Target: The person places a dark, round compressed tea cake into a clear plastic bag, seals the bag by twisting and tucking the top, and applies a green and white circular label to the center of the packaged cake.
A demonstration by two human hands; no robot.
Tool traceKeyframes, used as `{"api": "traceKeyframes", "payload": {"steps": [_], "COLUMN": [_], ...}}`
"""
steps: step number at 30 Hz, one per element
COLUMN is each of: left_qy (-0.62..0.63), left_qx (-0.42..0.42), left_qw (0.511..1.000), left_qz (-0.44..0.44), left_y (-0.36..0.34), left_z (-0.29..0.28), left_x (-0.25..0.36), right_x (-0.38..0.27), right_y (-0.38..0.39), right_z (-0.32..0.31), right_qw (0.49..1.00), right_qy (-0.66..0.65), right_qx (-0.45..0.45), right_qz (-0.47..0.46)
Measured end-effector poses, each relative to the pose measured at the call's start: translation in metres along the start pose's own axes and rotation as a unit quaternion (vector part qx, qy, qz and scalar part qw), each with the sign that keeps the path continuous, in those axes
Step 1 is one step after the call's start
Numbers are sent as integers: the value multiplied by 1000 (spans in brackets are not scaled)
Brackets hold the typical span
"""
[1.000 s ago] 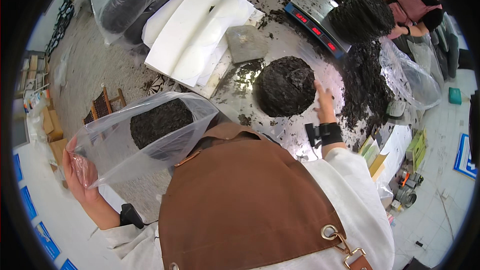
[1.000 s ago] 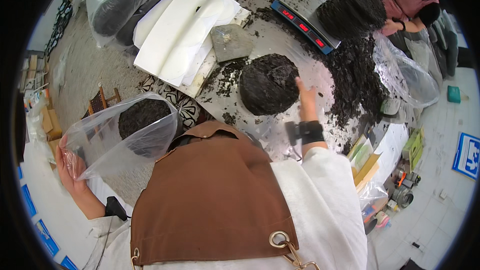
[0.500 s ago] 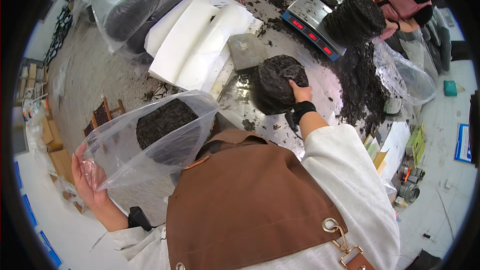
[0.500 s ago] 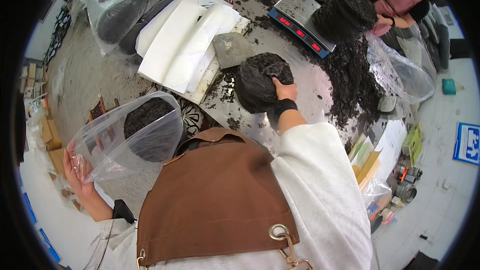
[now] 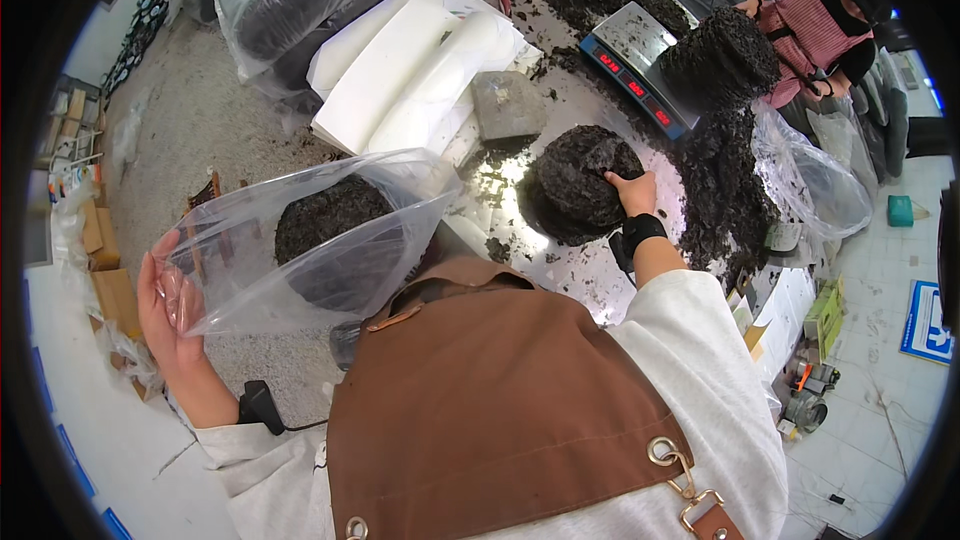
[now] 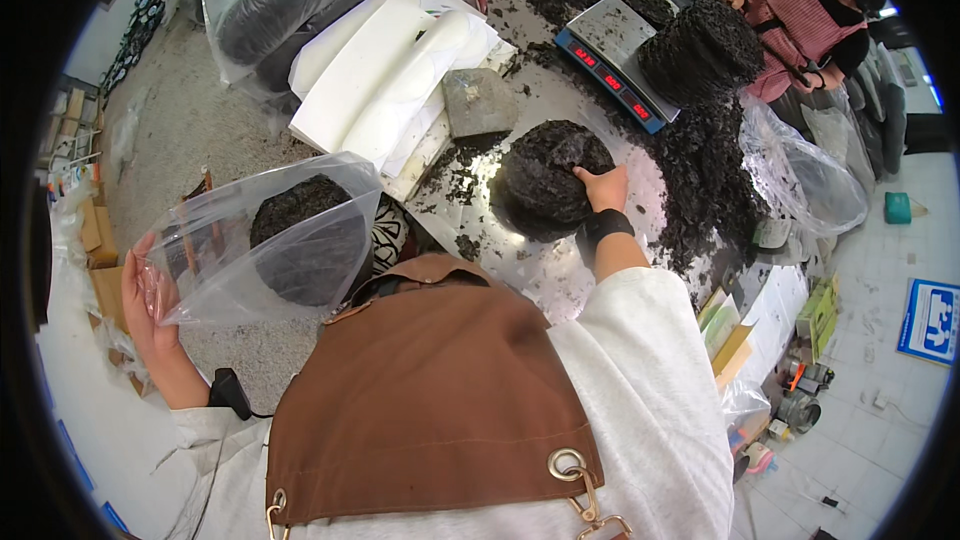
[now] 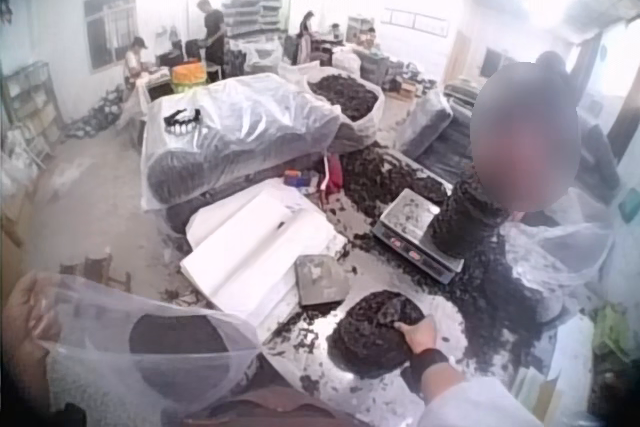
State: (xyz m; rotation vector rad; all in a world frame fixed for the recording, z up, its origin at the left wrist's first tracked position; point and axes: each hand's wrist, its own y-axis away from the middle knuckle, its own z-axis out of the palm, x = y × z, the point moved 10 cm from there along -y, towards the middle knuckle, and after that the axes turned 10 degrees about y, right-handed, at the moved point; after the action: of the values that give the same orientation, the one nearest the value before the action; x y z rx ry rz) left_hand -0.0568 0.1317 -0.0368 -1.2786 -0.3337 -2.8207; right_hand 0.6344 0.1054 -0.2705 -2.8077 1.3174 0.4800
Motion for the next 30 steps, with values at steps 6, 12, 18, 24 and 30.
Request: {"api": "traceKeyframes", "payload": {"steps": [6,12,18,24,30], "left_qy": [-25,-47,-140,-214,103], "left_qx": [-18,17,-5,-163,-71], "left_qw": [999,998,989,953,974], "left_qz": [-23,-26,-38,-137,-190], "left_y": [-4,-9,-1,-22,-14], "left_z": [11,16,29,78,97], "left_x": [-5,-5,-5,-41,-78], "right_x": [16,7,2,-135,-333], "right_y": [-8,-8,-10,39,129], "right_z": [22,-6,-28,-150,-214], "right_qw": [993,997,877,772,694], "right_qy": [-76,-50,-458,-585,-573], "right_qx": [-92,-35,-115,-179,-221], "right_qz": [21,-38,-87,-174,-376]}}
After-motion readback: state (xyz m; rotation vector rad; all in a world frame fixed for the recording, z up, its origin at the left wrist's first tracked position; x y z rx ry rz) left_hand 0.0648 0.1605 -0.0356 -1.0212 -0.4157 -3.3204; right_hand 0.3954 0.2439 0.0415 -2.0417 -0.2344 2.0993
